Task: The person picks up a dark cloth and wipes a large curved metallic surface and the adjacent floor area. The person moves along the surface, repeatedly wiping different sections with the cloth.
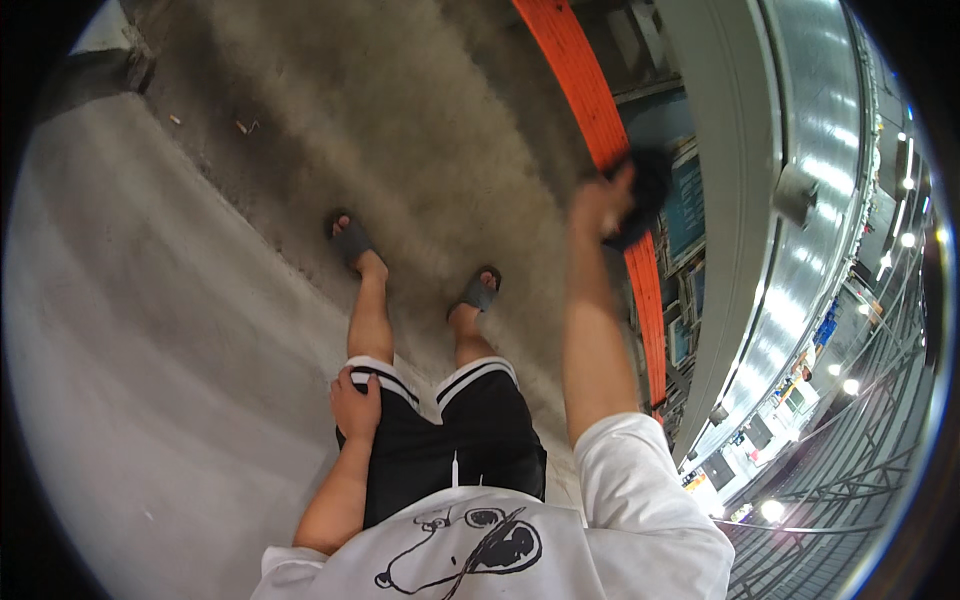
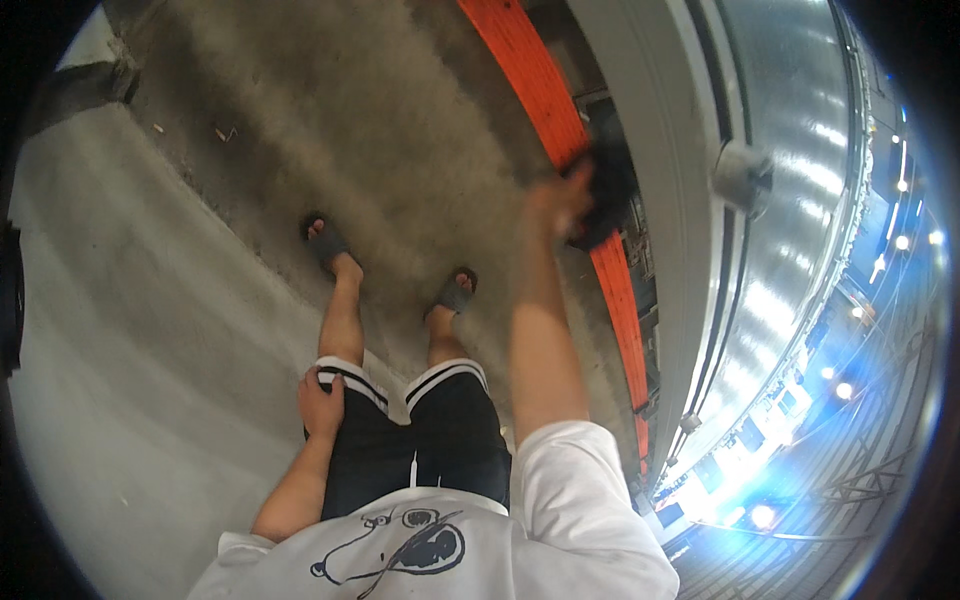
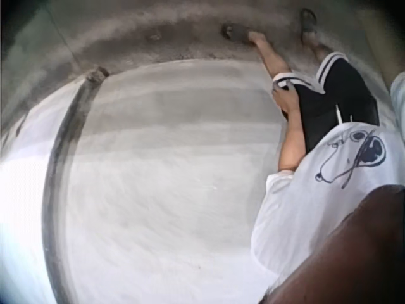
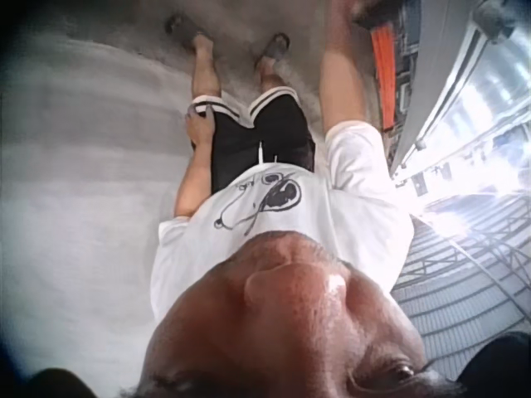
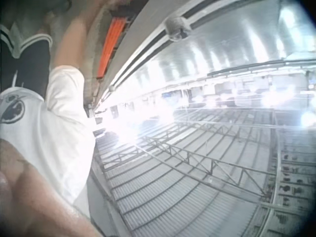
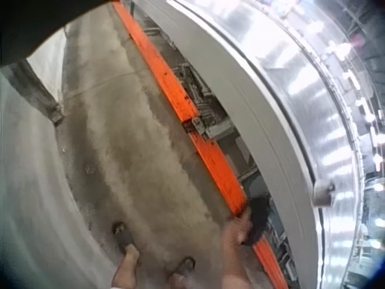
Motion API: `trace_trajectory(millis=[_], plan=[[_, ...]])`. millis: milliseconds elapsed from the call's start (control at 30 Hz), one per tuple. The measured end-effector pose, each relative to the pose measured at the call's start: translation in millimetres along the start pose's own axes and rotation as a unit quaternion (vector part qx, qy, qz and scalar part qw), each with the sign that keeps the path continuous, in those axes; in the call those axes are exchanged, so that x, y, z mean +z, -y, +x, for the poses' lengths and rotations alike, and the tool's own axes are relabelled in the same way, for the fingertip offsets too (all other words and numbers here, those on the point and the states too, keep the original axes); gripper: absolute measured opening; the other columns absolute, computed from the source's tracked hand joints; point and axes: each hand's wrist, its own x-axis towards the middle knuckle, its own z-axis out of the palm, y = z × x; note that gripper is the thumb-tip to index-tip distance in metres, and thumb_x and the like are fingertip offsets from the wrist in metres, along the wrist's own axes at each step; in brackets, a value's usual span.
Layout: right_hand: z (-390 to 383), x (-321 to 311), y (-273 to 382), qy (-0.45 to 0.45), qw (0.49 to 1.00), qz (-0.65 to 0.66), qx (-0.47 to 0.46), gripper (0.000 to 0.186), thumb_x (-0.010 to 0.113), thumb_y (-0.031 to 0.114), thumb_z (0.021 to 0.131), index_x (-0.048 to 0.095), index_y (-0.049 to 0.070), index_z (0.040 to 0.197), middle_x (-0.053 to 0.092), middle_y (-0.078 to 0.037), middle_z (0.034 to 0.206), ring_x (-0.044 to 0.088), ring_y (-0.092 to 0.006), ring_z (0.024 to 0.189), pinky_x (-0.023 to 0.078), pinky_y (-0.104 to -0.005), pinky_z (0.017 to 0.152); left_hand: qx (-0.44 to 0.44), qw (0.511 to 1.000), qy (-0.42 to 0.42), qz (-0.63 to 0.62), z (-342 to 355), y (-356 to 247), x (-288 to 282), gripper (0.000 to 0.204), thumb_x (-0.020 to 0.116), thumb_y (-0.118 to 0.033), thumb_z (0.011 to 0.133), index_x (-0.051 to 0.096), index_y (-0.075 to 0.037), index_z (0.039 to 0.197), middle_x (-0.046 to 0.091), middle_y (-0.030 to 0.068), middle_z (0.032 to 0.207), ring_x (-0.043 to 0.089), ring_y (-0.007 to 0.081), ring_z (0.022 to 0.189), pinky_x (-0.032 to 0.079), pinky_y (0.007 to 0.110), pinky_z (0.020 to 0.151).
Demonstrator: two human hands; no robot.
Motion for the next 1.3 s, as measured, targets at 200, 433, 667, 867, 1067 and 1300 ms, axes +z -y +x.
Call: trace_trajectory(millis=[200, 433, 667, 867, 1067, 1300], plan=[[39.4, -73.8, 226.3, 0.021, 0.968, 0.039, -0.248, 0.072, 0.065, 0.013, 0.087, 0.045, 0.033, 0.154, 0.054, -0.029, 0.124, 0.055, -0.0466, 0.12, 0.046, -0.0525, 0.105, 0.048, 0.998, 0.039, -0.021, 23.6, -26.6, -11.6, 0.054, 0.071, -0.038, 0.088, 0.059, -0.008, 0.131, 0.062, 0.0218, 0.121, 0.059, 0.0425, 0.113, 0.048, 0.05, 0.097], [-13.9, -126.4, -83.6, 0.09, 0.987, -0.132, -0.013, 0.076, 0.067, 0.017, 0.091, 0.037, 0.021, 0.16, 0.042, -0.027, 0.155, 0.048, -0.0431, 0.138, 0.043, -0.0466, 0.113, 0.029, 0.995, 0.088, -0.018, 47.9, -30.2, -47.3, 0.052, 0.068, -0.038, 0.089, 0.059, -0.008, 0.131, 0.062, 0.0225, 0.122, 0.06, 0.042, 0.114, 0.049, 0.05, 0.099], [13.1, -82.9, 145.3, 0.054, 0.997, -0.053, -0.006, 0.073, 0.068, 0.023, 0.088, 0.039, 0.02, 0.156, 0.055, -0.031, 0.135, 0.053, -0.0461, 0.127, 0.042, -0.0558, 0.108, 0.012, 0.995, 0.099, -0.006, 54.1, -23.5, -56.5, 0.052, 0.067, -0.04, 0.091, 0.059, -0.009, 0.132, 0.062, 0.0232, 0.123, 0.06, 0.0422, 0.115, 0.049, 0.05, 0.099], [25.8, -50.6, 246.4, -0.065, 0.961, -0.028, -0.268, 0.082, 0.066, 0.01, 0.085, 0.036, 0.028, 0.159, 0.053, -0.024, 0.133, 0.052, -0.0399, 0.125, 0.044, -0.0492, 0.105, 0.011, 0.994, 0.098, -0.039, 79.2, -45.9, -83.9, 0.053, 0.065, -0.04, 0.093, 0.058, -0.008, 0.135, 0.062, 0.0238, 0.125, 0.058, 0.0434, 0.118, 0.047, 0.05, 0.102], [-13.5, -223.9, -274.4, 0.164, 0.971, -0.164, 0.058, 0.041, 0.054, 0.019, 0.099, 0.063, 0.001, 0.134, 0.057, -0.021, 0.145, 0.059, -0.037, 0.127, 0.046, -0.0455, 0.107, 0.062, 0.986, 0.128, -0.09, 88.6, -60.8, -61.8, 0.061, 0.067, -0.042, 0.092, 0.057, -0.003, 0.138, 0.062, 0.0263, 0.127, 0.058, 0.044, 0.12, 0.047, 0.05, 0.103], [-116.1, -313.6, -141.7, 0.105, 0.946, 0.228, 0.207, 0.046, 0.056, 0.004, 0.092, 0.058, -0.001, 0.138, 0.066, -0.016, 0.13, 0.062, -0.0301, 0.119, 0.046, -0.0399, 0.107, 0.007, 0.979, 0.036, -0.203, 172.6, -46.6, -183.1, 0.051, 0.066, -0.039, 0.098, 0.064, 0.0, 0.131, 0.07, 0.0227, 0.117, 0.067, 0.0321, 0.11, 0.051, 0.039, 0.097]])
